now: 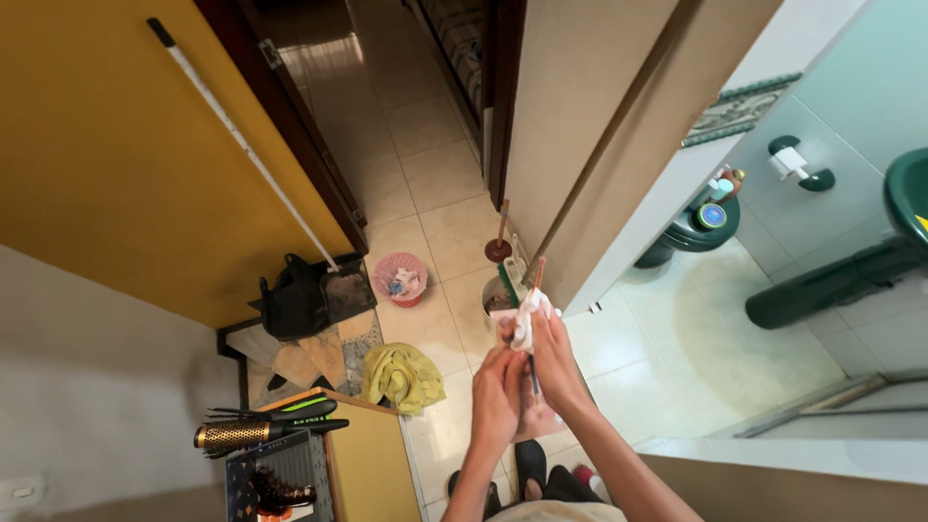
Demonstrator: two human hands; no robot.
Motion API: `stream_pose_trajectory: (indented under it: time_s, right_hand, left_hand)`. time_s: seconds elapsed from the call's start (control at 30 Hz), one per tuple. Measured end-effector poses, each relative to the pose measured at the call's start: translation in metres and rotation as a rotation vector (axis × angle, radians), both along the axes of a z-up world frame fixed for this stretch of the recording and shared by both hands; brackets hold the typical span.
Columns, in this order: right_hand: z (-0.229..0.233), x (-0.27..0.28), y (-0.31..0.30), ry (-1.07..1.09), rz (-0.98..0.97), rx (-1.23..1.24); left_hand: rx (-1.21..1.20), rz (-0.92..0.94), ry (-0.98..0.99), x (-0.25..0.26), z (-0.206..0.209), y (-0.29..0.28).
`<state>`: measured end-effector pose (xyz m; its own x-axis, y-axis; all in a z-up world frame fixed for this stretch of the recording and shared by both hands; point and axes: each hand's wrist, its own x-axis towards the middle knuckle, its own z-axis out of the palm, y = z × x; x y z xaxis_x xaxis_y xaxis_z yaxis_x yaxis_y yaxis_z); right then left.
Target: Cleaning various toiletry and cosmetic items by wiping them with a cloth.
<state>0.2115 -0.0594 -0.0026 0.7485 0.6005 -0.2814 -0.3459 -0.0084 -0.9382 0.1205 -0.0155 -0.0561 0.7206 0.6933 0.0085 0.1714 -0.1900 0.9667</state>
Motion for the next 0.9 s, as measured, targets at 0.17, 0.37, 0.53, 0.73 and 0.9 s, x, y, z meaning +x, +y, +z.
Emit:
stream_pose_trajectory:
  time_s: [0.17,0.37,0.53,0.73,0.9]
  right_hand:
    - [-0.002,0.01,0.015,0.233,-0.151,0.325]
    - [0.013,0.015,0.016,0.015,-0.125,-0.044]
    - [0.02,0.009,0.026,-0.007,-0.074,0.001]
    - [0.005,-0.004,0.018,-0.144,0.007,-0.133]
    - [-0.023,0.046,0.013,0.083,-0.119,0.013]
  left_hand:
    - [0.014,0.035,0.08,-0.004,0.021,0.002]
    - [0.049,0.115,0.165,-0.004,0.02,-0.008]
    - [0.226,0.194,0.038,-0.009,0.024,-0.017]
    - [0.047,0.196,0.068,-0.008,0.029,-0.013]
    - [0.069,0.128,0.036,-0.014,0.013,-0.001]
